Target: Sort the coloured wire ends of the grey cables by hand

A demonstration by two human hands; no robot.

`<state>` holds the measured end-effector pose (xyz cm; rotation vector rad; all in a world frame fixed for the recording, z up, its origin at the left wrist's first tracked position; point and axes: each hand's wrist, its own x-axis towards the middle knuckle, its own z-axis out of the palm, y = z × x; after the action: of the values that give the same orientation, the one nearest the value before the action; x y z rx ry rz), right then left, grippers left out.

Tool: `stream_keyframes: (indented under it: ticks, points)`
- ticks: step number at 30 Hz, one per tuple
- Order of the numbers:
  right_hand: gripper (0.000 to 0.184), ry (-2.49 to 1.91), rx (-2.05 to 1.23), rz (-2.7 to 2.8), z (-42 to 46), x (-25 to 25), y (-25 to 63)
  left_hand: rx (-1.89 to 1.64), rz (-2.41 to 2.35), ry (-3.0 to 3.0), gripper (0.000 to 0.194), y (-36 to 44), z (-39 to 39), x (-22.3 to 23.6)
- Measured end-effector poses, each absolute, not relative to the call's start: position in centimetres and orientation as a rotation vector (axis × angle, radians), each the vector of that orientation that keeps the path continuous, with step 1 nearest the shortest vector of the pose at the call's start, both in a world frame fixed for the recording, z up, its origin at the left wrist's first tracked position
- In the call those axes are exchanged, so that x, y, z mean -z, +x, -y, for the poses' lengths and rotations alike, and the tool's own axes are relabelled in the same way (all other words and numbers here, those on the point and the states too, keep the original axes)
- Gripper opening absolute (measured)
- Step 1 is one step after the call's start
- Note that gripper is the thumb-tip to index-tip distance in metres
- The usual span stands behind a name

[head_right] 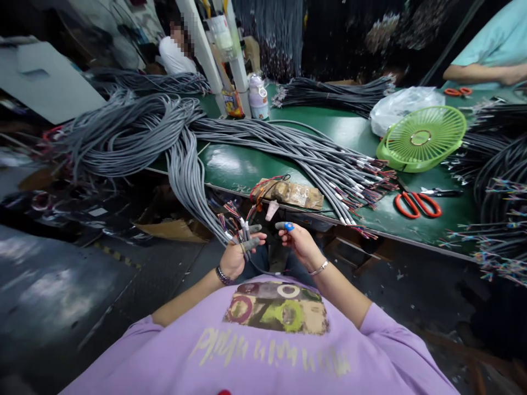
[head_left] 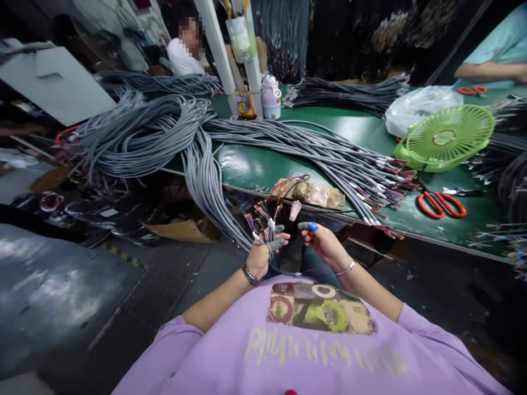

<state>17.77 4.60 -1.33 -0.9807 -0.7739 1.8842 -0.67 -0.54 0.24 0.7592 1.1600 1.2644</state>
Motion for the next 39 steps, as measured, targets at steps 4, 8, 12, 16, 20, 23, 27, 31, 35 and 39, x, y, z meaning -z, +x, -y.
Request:
stream_keyframes:
  ticks: [4,8,12,16,20,23,27,31,35,39]
  points:
    - [0.03,-1.004,-1.729,1.066,-3.2,-0.1,17.8,-1.213,-1.083,0.785,0.041,-0.7,1.3,-0.6]
    - [0.03,-0.86,-1.684,1.388,-1.8,-2.0,16.5,-1.202,-0.944,0.837,0.039,-0.1,2.1,-0.9]
    - [0.026,-0.796,-1.545,1.606,-1.0,-2.6,15.0,-1.233,-0.946,0.907,0.043,0.2,2.8,-0.8]
    - [0.023,-0.811,-1.473,1.628,-0.4,-2.0,14.7,-1.233,-0.926,0.931,0.044,-0.1,3.4,-1.0]
    - [0.023,-0.861,-1.512,1.561,0.5,-1.5,14.9,-1.162,-0.852,0.905,0.039,-0.6,4.1,-1.4]
    - [0.024,-0.873,-1.536,1.528,1.2,-1.5,14.9,-1.139,-0.857,0.912,0.034,-1.1,4.6,-1.5]
    - [0.025,-0.879,-1.577,1.491,1.6,-1.7,14.8,-1.217,-0.943,0.943,0.026,-2.0,5.3,-1.4]
    - [0.028,-0.871,-1.521,1.51,1.4,-1.7,15.6,-1.414,-1.045,0.878,0.027,-4.1,6.5,-2.0]
    - [0.03,-0.917,-1.379,1.592,0.4,-0.6,17.4,-1.552,-1.088,0.805,0.026,-7.8,8.4,-3.6]
    - [0.032,-0.976,-1.246,1.699,-0.7,1.0,18.4,-1.575,-1.069,0.76,0.02,-10.4,9.8,-4.5]
